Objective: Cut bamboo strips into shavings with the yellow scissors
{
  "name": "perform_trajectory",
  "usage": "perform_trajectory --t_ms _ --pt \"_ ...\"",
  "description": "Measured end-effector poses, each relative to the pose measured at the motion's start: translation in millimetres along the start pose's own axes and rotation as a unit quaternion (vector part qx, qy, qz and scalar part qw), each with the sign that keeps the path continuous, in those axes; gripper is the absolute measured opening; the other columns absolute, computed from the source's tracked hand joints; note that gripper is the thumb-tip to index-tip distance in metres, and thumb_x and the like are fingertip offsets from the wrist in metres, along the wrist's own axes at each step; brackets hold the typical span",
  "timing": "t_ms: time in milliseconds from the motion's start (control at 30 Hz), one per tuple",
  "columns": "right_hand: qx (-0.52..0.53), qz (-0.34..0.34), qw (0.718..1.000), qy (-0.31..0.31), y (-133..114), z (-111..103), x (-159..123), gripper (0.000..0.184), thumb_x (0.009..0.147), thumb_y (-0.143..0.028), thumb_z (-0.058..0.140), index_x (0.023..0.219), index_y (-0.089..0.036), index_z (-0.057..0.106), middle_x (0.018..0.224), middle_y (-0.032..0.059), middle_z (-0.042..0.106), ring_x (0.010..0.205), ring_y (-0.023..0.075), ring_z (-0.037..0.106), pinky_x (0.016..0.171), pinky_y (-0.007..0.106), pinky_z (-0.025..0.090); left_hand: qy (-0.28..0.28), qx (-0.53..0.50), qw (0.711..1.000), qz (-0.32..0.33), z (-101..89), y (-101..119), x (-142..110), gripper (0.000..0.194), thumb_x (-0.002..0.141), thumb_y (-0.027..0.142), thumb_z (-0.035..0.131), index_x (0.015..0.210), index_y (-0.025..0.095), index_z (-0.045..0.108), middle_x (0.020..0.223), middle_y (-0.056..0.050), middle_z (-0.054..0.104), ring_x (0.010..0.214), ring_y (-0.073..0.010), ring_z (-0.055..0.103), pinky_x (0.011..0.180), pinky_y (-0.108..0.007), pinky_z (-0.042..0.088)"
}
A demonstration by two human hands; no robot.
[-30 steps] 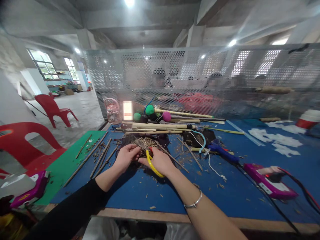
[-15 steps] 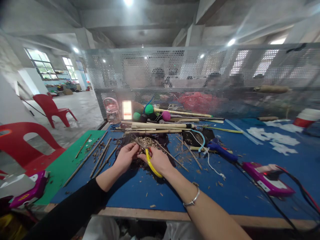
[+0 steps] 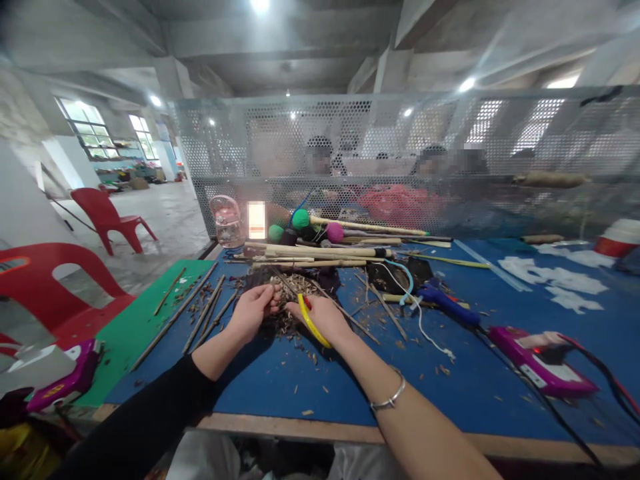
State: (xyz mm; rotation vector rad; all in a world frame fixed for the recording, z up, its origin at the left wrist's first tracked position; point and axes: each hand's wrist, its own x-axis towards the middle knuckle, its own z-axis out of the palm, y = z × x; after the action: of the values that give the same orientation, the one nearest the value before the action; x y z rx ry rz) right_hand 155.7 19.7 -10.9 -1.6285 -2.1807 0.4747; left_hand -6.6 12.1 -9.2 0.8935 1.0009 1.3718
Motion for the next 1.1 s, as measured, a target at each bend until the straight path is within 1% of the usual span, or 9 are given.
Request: perform_trajectory --t_ms 133,233,300,400,533,667,833,1000,1100 --pt "-0.009 0.005 1.0 0.025 -3.0 -1.4 -3.5 0.047 0.071 -0.058 0.055 0.097 -0.018 0.057 0.086 0.0067 0.064 0.076 0.0186 0.058 0.061 0.023 0.035 0.002 0.006 1.0 -0.002 1.5 -0.6 0.1 0.028 0.065 0.036 0.067 0.076 0.011 0.063 0.058 0.002 0.055 0.048 -0.0046 0.048 0.051 -0.018 0.045" --pt "0.01 -0.016 1.0 0.022 -7.3 -1.1 -6.1 0.054 0.069 -0.055 0.06 0.106 -0.017 0.053 0.096 0.0092 0.062 0.085 0.0196 0.058 0.069 0.025 0.037 0.012 0.033 0.999 0.002 2.2 -2.7 -0.3 0.023 0.066 0.034 0.065 0.07 0.011 0.061 0.058 0.001 0.057 0.049 -0.0057 0.05 0.052 -0.018 0.045" --pt "0.013 -0.026 0.999 0.027 -9.1 0.2 -6.7 0.055 0.067 -0.056 0.062 0.104 -0.016 0.054 0.097 0.0102 0.062 0.088 0.02 0.057 0.071 0.025 0.037 0.012 0.054 0.998 0.007 2.4 -3.9 -1.0 0.022 0.066 0.033 0.065 0.069 0.011 0.06 0.059 0.001 0.059 0.049 -0.0065 0.051 0.052 -0.019 0.045" --pt "-0.002 -0.021 0.999 0.028 -10.0 2.5 -6.9 0.055 0.067 -0.06 0.059 0.099 -0.015 0.054 0.093 0.0099 0.062 0.082 0.02 0.058 0.066 0.025 0.037 -0.005 0.081 0.997 0.02 1.8 -5.2 -2.0 0.022 0.066 0.033 0.063 0.067 0.011 0.06 0.059 0.0 0.059 0.049 -0.0068 0.05 0.051 -0.02 0.045" --pt "-0.023 0.001 1.0 0.021 -10.6 1.8 -8.2 0.046 0.072 -0.062 0.051 0.087 -0.019 0.056 0.077 0.0052 0.064 0.069 0.0176 0.058 0.057 0.023 0.032 -0.024 0.108 0.993 0.04 -0.1 -6.4 -1.9 0.028 0.068 0.039 0.06 0.064 0.011 0.059 0.06 0.0 0.057 0.05 -0.0074 0.049 0.051 -0.02 0.044" --pt "-0.01 0.012 1.0 0.022 -11.2 -0.3 -8.2 0.041 0.074 -0.059 0.05 0.08 -0.02 0.057 0.074 0.0035 0.063 0.065 0.0158 0.056 0.055 0.023 0.03 -0.029 0.154 0.987 0.044 0.1 -6.4 -3.5 0.031 0.071 0.044 0.054 0.065 0.014 0.055 0.059 0.002 0.053 0.049 -0.0082 0.047 0.049 -0.021 0.044" --pt "0.005 0.015 1.0 0.016 -11.3 3.5 -7.5 0.041 0.074 -0.059 0.05 0.084 -0.019 0.054 0.078 0.0043 0.063 0.066 0.016 0.056 0.056 0.023 0.032 -0.03 0.244 0.966 0.086 0.8 -6.3 -6.7 0.03 0.078 0.042 0.045 0.062 0.017 0.05 0.053 0.004 0.045 0.047 -0.0088 0.043 0.047 -0.021 0.039" --pt "0.009 -0.016 0.999 0.045 -13.2 7.6 -9.7 0.052 0.069 -0.058 0.057 0.099 -0.017 0.049 0.094 0.0092 0.062 0.08 0.019 0.058 0.063 0.024 0.036 -0.032 0.335 0.926 0.173 -0.2 -5.9 -7.5 0.029 0.081 0.034 0.043 0.066 0.015 0.06 0.064 -0.001 0.059 0.064 -0.0127 0.051 0.063 -0.023 0.039" --pt "-0.005 -0.002 0.998 0.056 -14.2 7.0 -9.9 0.046 0.072 -0.059 0.054 0.093 -0.018 0.052 0.085 0.0074 0.063 0.074 0.0183 0.058 0.06 0.024 0.034 -0.029 0.346 0.917 0.195 -1.2 -5.5 -8.5 0.029 0.082 0.032 0.041 0.072 0.015 0.061 0.068 -0.001 0.06 0.065 -0.0127 0.051 0.063 -0.022 0.037"
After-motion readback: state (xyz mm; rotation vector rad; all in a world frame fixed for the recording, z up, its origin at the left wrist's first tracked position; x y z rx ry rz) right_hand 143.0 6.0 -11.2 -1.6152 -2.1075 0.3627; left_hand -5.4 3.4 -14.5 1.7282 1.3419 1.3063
